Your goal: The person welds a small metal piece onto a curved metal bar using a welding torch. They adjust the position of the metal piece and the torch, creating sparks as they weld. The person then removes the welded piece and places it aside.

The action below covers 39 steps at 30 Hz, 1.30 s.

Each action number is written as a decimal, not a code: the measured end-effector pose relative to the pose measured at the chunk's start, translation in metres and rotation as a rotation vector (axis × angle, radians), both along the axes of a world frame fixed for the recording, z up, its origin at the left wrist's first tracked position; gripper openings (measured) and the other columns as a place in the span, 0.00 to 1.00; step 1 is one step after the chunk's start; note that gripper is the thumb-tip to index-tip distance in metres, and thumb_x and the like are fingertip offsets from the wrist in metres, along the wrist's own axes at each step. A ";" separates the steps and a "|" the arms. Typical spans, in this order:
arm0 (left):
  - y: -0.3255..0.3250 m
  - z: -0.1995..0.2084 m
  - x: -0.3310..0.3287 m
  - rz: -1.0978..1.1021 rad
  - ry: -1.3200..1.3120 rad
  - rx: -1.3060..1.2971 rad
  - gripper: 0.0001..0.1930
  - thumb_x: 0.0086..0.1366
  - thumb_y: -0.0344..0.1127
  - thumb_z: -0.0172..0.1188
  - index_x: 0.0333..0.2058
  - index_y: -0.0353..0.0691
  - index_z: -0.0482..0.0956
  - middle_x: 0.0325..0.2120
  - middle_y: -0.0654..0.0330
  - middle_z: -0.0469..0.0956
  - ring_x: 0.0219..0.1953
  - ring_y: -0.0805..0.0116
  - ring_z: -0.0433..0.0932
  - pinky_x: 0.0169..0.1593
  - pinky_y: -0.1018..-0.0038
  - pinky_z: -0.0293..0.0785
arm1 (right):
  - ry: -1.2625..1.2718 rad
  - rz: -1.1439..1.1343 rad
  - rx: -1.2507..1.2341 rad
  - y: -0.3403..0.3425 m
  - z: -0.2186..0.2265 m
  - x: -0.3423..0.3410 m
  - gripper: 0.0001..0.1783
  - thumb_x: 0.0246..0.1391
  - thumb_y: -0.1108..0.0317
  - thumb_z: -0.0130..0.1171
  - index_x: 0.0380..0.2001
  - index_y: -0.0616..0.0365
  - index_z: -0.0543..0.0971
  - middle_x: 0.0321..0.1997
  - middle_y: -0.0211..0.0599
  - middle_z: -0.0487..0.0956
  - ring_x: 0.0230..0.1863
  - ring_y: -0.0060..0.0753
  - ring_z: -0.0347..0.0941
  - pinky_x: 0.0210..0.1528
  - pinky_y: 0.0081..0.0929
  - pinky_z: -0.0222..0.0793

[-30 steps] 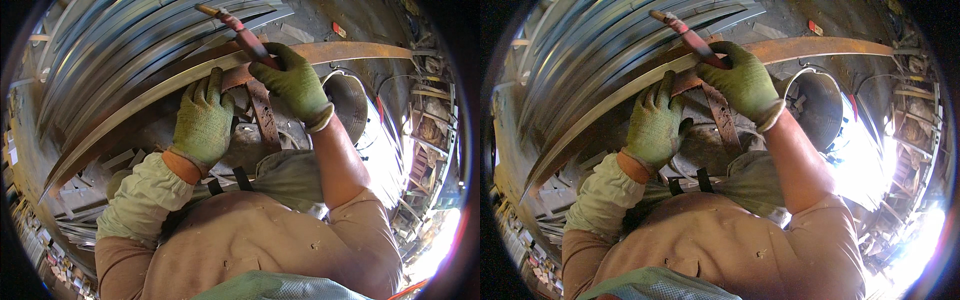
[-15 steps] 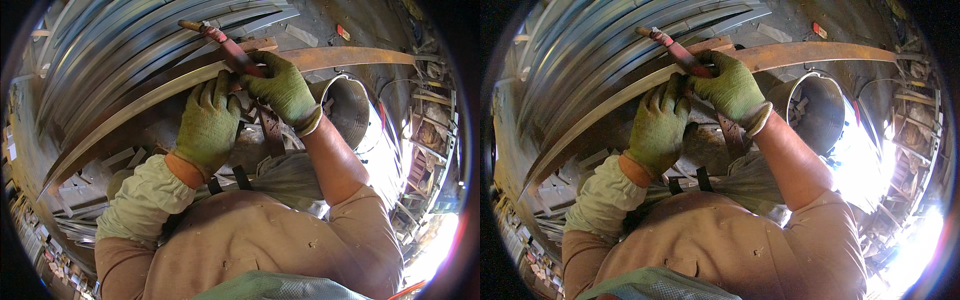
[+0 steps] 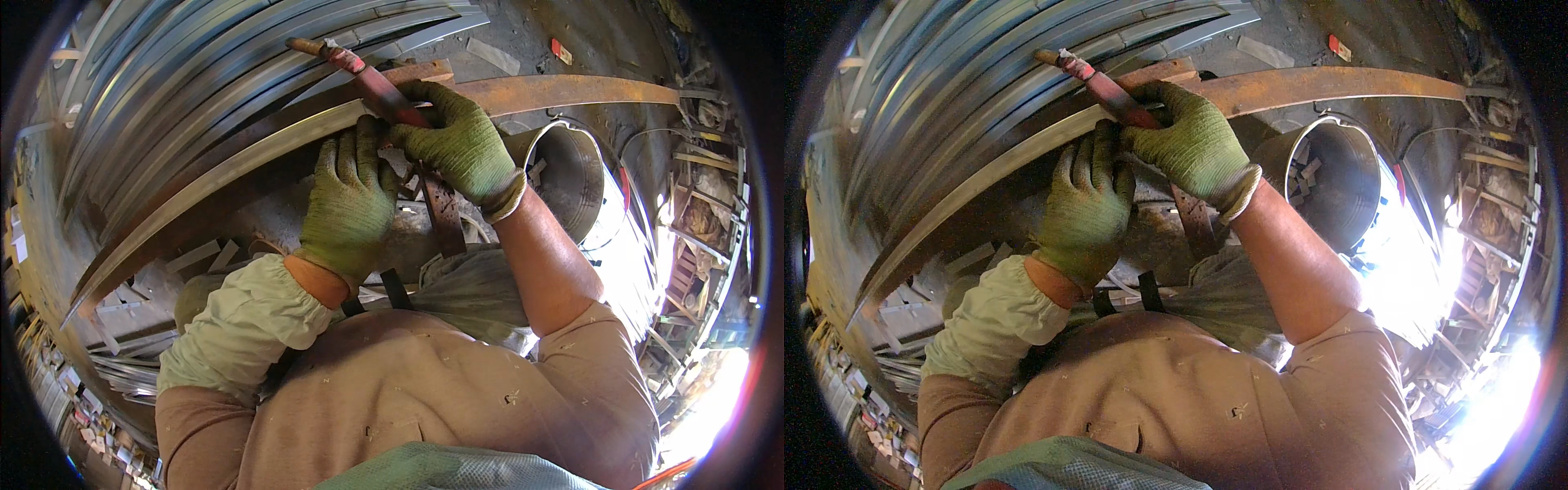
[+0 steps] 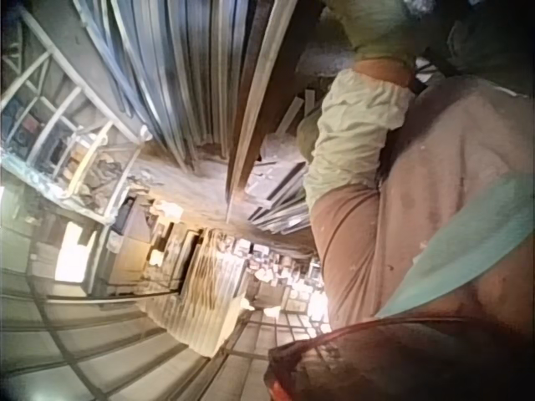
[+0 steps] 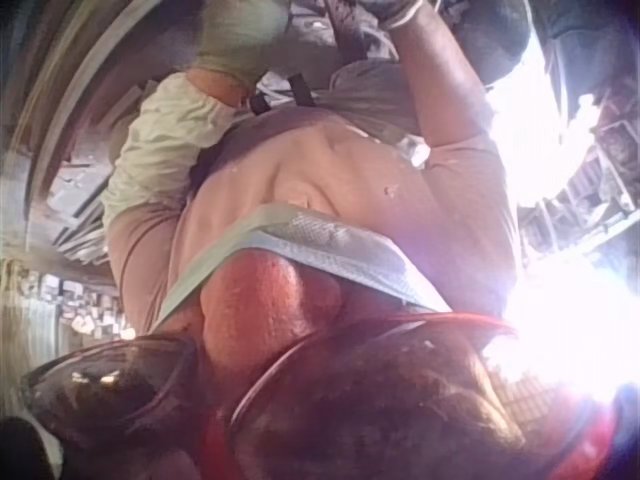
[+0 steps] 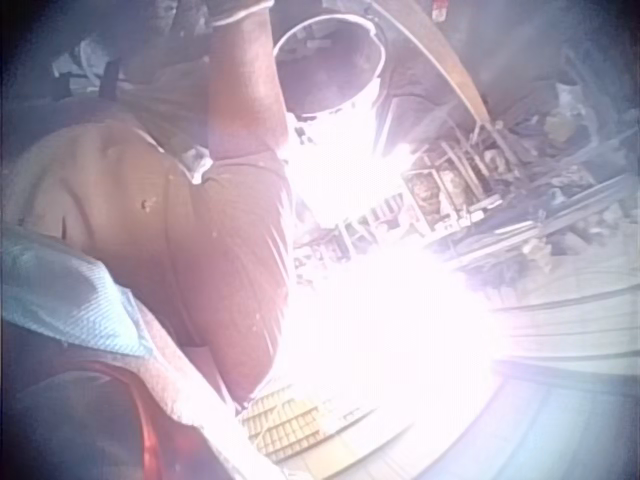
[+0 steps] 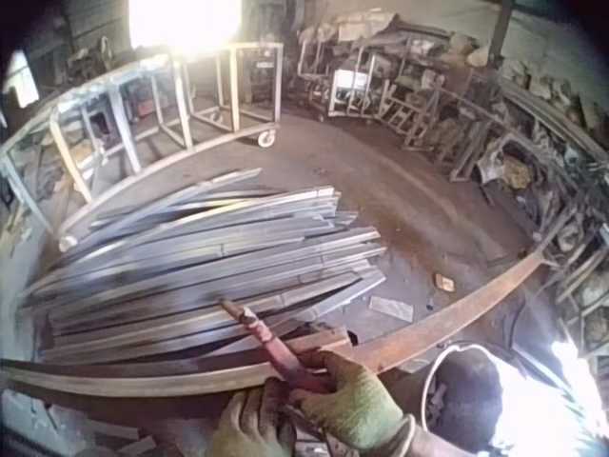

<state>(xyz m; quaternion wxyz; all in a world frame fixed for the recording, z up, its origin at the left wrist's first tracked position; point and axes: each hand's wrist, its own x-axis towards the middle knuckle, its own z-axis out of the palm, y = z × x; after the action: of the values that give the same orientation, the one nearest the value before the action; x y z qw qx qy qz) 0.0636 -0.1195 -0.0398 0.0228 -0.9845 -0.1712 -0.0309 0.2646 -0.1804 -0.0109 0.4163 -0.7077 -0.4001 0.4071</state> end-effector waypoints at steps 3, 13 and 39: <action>0.000 0.003 0.001 -0.007 -0.015 -0.024 0.23 0.73 0.33 0.58 0.63 0.28 0.78 0.67 0.31 0.74 0.67 0.34 0.74 0.75 0.41 0.64 | 0.013 0.036 0.009 -0.001 -0.007 0.006 0.35 0.63 0.65 0.75 0.71 0.60 0.78 0.56 0.39 0.88 0.53 0.25 0.83 0.58 0.28 0.82; -0.005 0.007 0.003 0.022 0.093 -0.033 0.23 0.76 0.35 0.57 0.64 0.27 0.77 0.74 0.28 0.65 0.72 0.31 0.69 0.77 0.39 0.58 | 0.172 -0.246 -0.117 -0.046 0.078 0.039 0.29 0.70 0.61 0.70 0.68 0.64 0.80 0.49 0.32 0.87 0.45 0.22 0.80 0.49 0.25 0.78; 0.088 0.017 0.017 0.163 -0.295 -0.108 0.37 0.56 0.49 0.80 0.61 0.41 0.81 0.57 0.49 0.82 0.60 0.41 0.80 0.63 0.48 0.76 | 0.063 -0.364 -0.108 -0.079 0.071 0.060 0.29 0.72 0.57 0.68 0.68 0.62 0.81 0.52 0.32 0.87 0.43 0.23 0.79 0.48 0.26 0.77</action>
<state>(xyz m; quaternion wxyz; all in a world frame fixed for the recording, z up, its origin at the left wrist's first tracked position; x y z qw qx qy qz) 0.0808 -0.0319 -0.0228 -0.0529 -0.9520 -0.2532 -0.1637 0.3248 -0.2590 0.0605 0.4568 -0.7767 -0.2297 0.3678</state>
